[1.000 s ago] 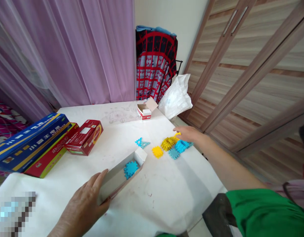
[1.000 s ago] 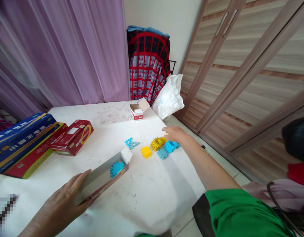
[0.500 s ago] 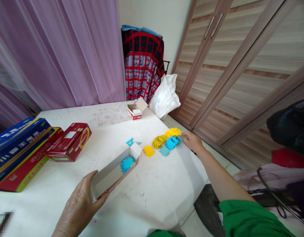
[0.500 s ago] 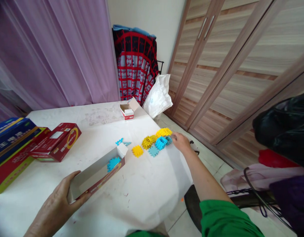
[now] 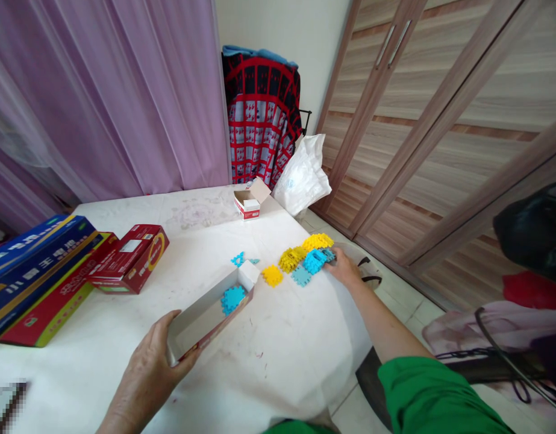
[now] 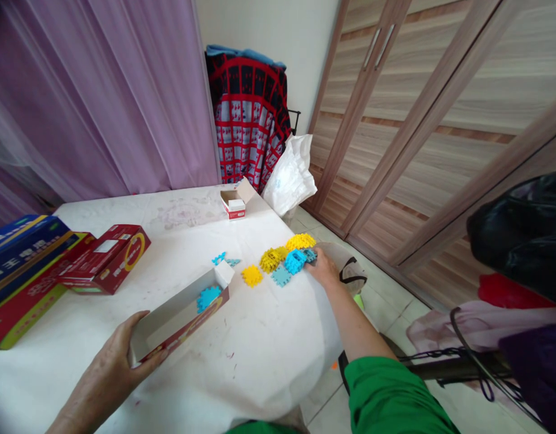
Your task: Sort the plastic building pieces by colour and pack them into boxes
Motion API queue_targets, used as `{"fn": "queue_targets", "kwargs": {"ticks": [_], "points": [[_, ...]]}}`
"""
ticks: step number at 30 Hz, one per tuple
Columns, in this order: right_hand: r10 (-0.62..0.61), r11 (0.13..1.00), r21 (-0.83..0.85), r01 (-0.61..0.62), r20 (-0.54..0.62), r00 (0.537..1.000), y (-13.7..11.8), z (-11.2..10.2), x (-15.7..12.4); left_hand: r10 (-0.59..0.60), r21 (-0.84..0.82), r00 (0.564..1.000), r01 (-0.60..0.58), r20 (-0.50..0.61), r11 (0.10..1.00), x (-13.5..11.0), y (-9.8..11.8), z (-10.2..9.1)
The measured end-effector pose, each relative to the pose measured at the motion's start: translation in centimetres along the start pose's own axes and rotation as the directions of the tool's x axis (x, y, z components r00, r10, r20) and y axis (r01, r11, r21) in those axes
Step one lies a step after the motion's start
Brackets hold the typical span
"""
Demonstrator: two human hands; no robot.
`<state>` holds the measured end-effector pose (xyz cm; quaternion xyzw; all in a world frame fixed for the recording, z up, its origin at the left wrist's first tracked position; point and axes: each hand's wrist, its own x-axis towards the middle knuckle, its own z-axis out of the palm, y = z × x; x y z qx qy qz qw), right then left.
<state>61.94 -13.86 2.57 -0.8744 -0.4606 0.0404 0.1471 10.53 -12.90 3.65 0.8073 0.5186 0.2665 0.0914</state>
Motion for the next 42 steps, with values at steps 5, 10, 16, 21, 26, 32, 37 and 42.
{"fn": "queue_targets", "kwargs": {"ticks": [5,10,16,21,26,32,37,42], "points": [[-0.006,0.999,-0.032,0.005,-0.047,0.999,0.0,0.8,-0.2,0.000,0.012,1.000,0.000,-0.001,1.000,-0.2,0.6,-0.2],[0.016,1.000,-0.002,-0.017,-0.057,0.998,0.5,0.9,-0.7,0.008,0.013,1.000,-0.008,-0.022,1.000,-0.3,0.6,0.0],[0.016,0.999,0.051,-0.012,-0.076,0.997,1.0,0.9,-1.1,0.012,-0.012,1.000,-0.012,-0.017,1.000,-0.2,0.4,0.0],[0.093,0.985,0.155,-0.076,-0.103,0.990,1.8,0.5,-1.9,-0.008,-0.036,1.000,0.008,-0.012,0.999,-0.1,0.6,0.0],[0.191,0.931,0.345,-0.120,-0.182,0.965,1.5,-0.4,-4.7,-0.030,-0.036,1.000,0.030,-0.005,0.999,-0.1,0.7,0.2],[0.053,0.868,0.485,0.103,-0.297,0.953,-3.1,-1.8,-8.1,-0.029,-0.045,1.000,0.029,-0.002,0.999,-0.3,1.3,0.1],[-0.081,0.832,0.517,0.200,-0.244,0.966,-9.3,-2.6,-10.8,-0.041,-0.042,0.999,0.041,-0.003,0.998,-0.3,1.9,0.1],[-0.397,0.745,0.503,0.438,-0.194,0.897,-17.5,-2.1,-14.8,-0.038,-0.001,0.999,0.038,-0.031,0.999,-0.4,2.9,0.7]]}}
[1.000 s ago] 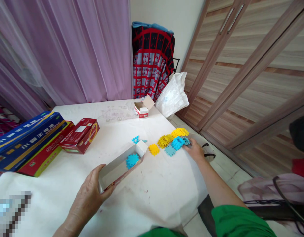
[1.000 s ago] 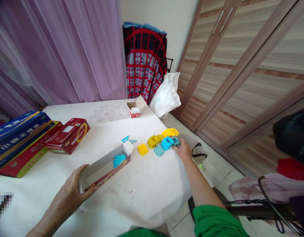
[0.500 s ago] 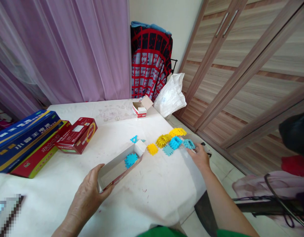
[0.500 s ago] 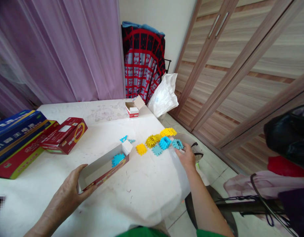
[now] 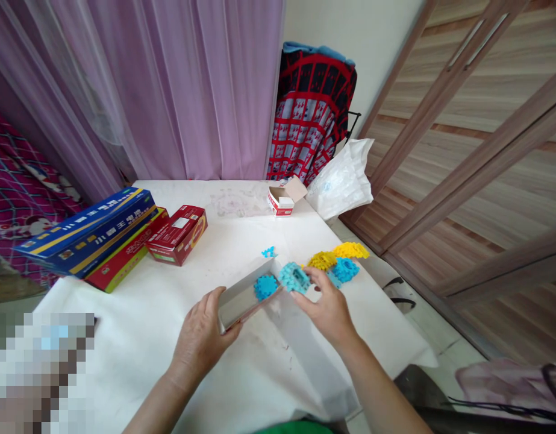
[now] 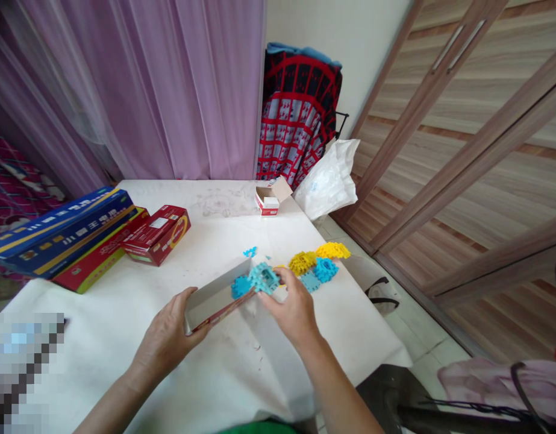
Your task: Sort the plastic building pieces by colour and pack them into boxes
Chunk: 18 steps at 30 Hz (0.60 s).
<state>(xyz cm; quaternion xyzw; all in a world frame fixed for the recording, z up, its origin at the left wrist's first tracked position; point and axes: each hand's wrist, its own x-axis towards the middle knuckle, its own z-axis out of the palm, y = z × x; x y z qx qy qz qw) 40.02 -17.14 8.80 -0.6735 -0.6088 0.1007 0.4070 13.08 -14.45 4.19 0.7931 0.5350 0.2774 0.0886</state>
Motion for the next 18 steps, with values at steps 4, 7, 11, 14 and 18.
{"fn": "queue_targets", "kwargs": {"ticks": [4,7,11,14,18], "points": [[-0.088,0.993,-0.074,0.095,0.090,0.992,-3.8,3.9,-0.1,-0.016,0.035,0.999,0.017,-0.028,0.999,-0.3,0.8,0.5],[-0.103,0.981,-0.153,0.119,0.110,0.989,-4.7,5.5,-0.1,-0.034,0.047,0.999,0.035,-0.022,0.998,-0.4,1.2,0.5],[-0.122,0.970,-0.203,0.136,0.081,0.989,-4.7,6.1,-0.4,-0.053,0.046,0.999,0.053,-0.010,0.998,-0.4,1.5,0.2],[-0.115,0.963,-0.234,0.134,0.091,0.989,-4.7,6.2,-0.5,-0.053,0.044,0.998,0.054,-0.013,0.998,-0.3,1.5,0.2],[-0.106,0.947,-0.285,0.147,0.153,0.983,-5.0,5.9,-0.6,-0.039,0.053,0.999,0.040,-0.027,0.998,-0.4,1.5,0.3]]}}
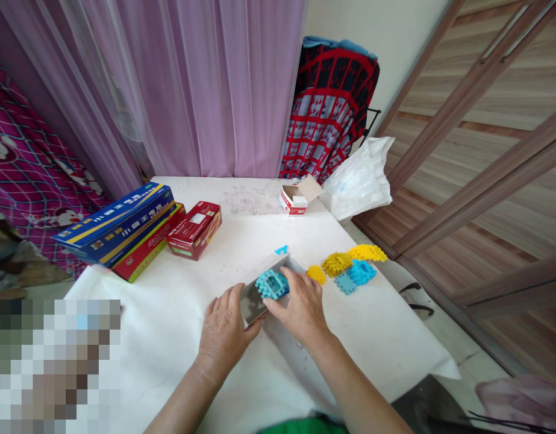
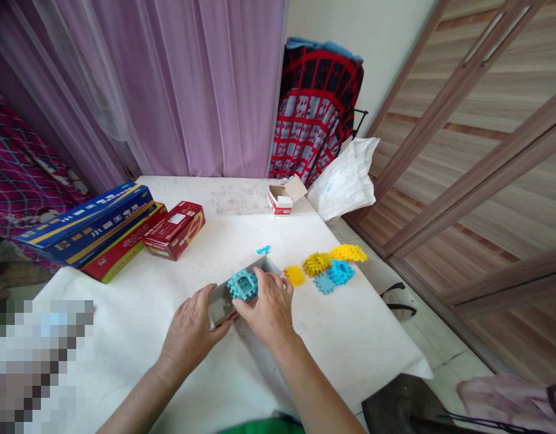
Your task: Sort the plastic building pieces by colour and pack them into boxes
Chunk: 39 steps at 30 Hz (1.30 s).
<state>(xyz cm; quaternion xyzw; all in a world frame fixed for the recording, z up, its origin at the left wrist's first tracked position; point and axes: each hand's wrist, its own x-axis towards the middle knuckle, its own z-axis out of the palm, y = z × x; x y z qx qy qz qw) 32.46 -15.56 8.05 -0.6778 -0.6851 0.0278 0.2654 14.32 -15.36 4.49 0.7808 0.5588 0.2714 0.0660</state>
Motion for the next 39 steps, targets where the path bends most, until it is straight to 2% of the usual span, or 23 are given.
{"fn": "queue_targets", "kwargs": {"ticks": [7,11,14,17,20,23,25,26,29,31,34,39], "points": [[-0.152,0.988,0.028,0.153,-0.015,0.988,1.5,-1.4,-1.2,0.010,0.013,1.000,-0.010,-0.010,1.000,-0.1,-0.1,0.2],[-0.200,0.979,0.037,0.200,-0.015,0.980,1.9,-2.0,-1.1,0.035,0.021,0.999,-0.034,-0.026,0.999,-0.1,-0.3,0.3],[-0.284,0.959,0.020,0.284,0.127,0.950,1.2,-2.4,0.3,0.037,0.033,0.999,-0.036,-0.027,0.999,-0.1,-0.3,0.3],[-0.342,0.930,-0.014,0.368,0.336,0.877,0.3,-2.4,2.4,0.039,0.037,0.999,-0.039,-0.021,0.999,-0.1,-0.2,0.2],[-0.315,0.912,-0.070,0.403,0.508,0.802,-0.3,-1.9,4.2,0.042,0.028,0.999,-0.041,-0.018,0.999,-0.1,-0.2,0.2],[-0.288,0.899,-0.102,0.425,0.593,0.752,-0.7,-1.6,5.2,0.034,0.019,0.999,-0.034,-0.018,0.999,-0.1,-0.2,0.3],[-0.299,0.894,-0.090,0.439,0.609,0.735,-0.9,-1.9,5.3,0.027,0.015,0.999,-0.027,-0.018,1.000,-0.1,-0.3,0.4],[-0.304,0.896,-0.083,0.435,0.599,0.740,-0.9,-2.3,5.2,0.027,0.013,0.999,-0.026,-0.019,1.000,-0.2,-0.3,0.4],[-0.291,0.921,-0.074,0.383,0.523,0.801,-0.5,-4.0,4.4,0.034,0.006,0.999,-0.034,-0.026,0.999,-0.2,-0.3,0.4],[-0.284,0.932,-0.060,0.358,0.492,0.823,-0.2,-5.2,3.8,0.040,0.003,0.999,-0.040,-0.026,0.999,-0.2,-0.4,0.4],[-0.325,0.922,-0.015,0.387,0.513,0.795,0.0,-5.8,3.3,0.044,0.008,0.999,-0.044,-0.019,0.999,-0.1,-0.4,0.4],[-0.371,0.888,0.003,0.461,0.599,0.710,-0.6,-3.6,3.5,0.050,0.015,0.998,-0.050,-0.026,0.999,-0.1,-0.4,0.6]]}}
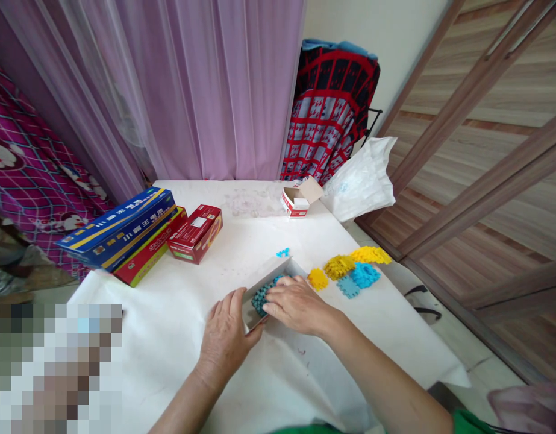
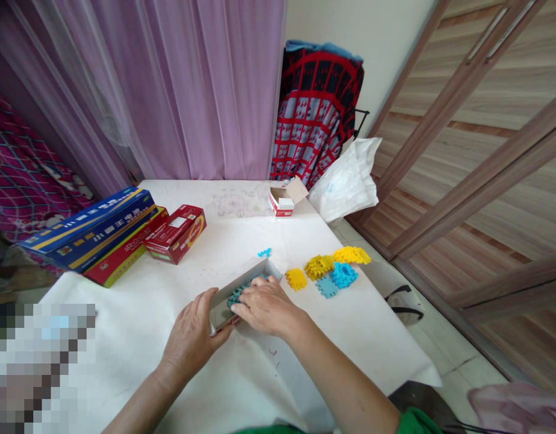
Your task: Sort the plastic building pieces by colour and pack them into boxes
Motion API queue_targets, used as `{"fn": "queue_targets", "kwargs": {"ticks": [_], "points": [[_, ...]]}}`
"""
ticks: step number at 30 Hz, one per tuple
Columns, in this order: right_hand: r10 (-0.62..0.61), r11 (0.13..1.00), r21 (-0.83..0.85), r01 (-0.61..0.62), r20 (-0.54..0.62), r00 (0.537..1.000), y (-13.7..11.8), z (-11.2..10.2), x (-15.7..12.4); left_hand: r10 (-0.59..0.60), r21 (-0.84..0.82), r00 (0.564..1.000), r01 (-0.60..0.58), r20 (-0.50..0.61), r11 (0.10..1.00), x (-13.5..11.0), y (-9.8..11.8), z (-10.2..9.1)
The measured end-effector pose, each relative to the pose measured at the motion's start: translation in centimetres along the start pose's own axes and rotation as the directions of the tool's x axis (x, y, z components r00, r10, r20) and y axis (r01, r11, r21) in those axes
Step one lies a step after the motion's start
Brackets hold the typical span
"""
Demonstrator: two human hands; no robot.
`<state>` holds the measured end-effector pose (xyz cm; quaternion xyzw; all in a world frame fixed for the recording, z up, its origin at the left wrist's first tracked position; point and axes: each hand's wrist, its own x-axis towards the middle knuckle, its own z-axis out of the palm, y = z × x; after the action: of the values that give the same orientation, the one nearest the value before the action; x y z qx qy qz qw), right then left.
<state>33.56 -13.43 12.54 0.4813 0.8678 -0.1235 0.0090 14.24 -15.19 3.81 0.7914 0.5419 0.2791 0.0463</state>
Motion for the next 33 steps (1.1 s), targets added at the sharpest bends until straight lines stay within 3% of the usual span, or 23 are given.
{"fn": "queue_targets", "kwargs": {"ticks": [2,7,11,15,17,19,20,22,23,25,27,30,33], "points": [[0.007,1.000,-0.010,-0.007,0.021,1.000,-0.1,0.3,0.4,0.003,0.006,1.000,-0.003,0.000,1.000,0.0,0.0,0.0],[-0.005,0.999,0.038,0.008,-0.071,0.997,-0.2,-0.1,-0.7,0.011,0.013,1.000,-0.011,0.001,1.000,0.1,-0.1,0.0],[-0.023,0.996,0.080,0.029,-0.079,0.997,-0.4,-0.2,-1.5,0.016,0.023,1.000,-0.016,-0.011,1.000,0.1,-0.2,0.0],[0.047,0.985,0.171,0.004,-0.294,0.955,1.0,0.4,-2.6,0.025,0.024,1.000,-0.025,-0.005,0.999,0.1,-0.3,-0.1],[0.179,0.968,0.236,-0.084,-0.417,0.891,3.4,1.0,-4.0,0.020,0.029,1.000,-0.020,0.009,0.999,0.2,-0.4,-0.1],[0.368,0.922,0.305,-0.239,-0.496,0.787,6.8,1.5,-6.1,0.010,0.034,1.000,-0.011,0.023,0.999,0.3,-0.5,-0.1],[0.475,0.878,0.334,-0.344,-0.513,0.714,8.7,1.8,-7.3,0.004,0.034,1.000,-0.005,0.028,0.999,0.3,-0.5,-0.1],[0.684,0.721,0.385,-0.576,-0.532,0.500,12.4,2.3,-9.7,-0.009,0.031,0.999,0.008,0.036,0.999,0.4,-0.5,-0.2],[0.740,0.649,0.398,-0.649,-0.530,0.414,13.9,2.5,-10.8,-0.016,0.029,0.999,0.014,0.042,0.999,0.4,-0.5,-0.2],[0.797,0.557,0.401,-0.727,-0.505,0.332,15.8,3.0,-12.3,-0.026,0.030,0.998,0.024,0.058,0.999,0.5,-0.4,-0.2],[0.812,0.544,0.374,-0.751,-0.461,0.358,16.1,3.8,-12.7,-0.032,0.038,0.997,0.029,0.072,0.999,0.6,-0.4,-0.2],[0.805,0.573,0.298,-0.764,-0.383,0.454,14.5,5.2,-11.7,-0.038,0.053,0.996,0.034,0.079,0.998,0.6,-0.4,-0.2],[0.817,0.553,0.210,-0.806,-0.323,0.477,12.9,6.3,-10.2,-0.022,0.062,0.998,0.018,0.065,0.998,0.6,-0.5,-0.2]]}}
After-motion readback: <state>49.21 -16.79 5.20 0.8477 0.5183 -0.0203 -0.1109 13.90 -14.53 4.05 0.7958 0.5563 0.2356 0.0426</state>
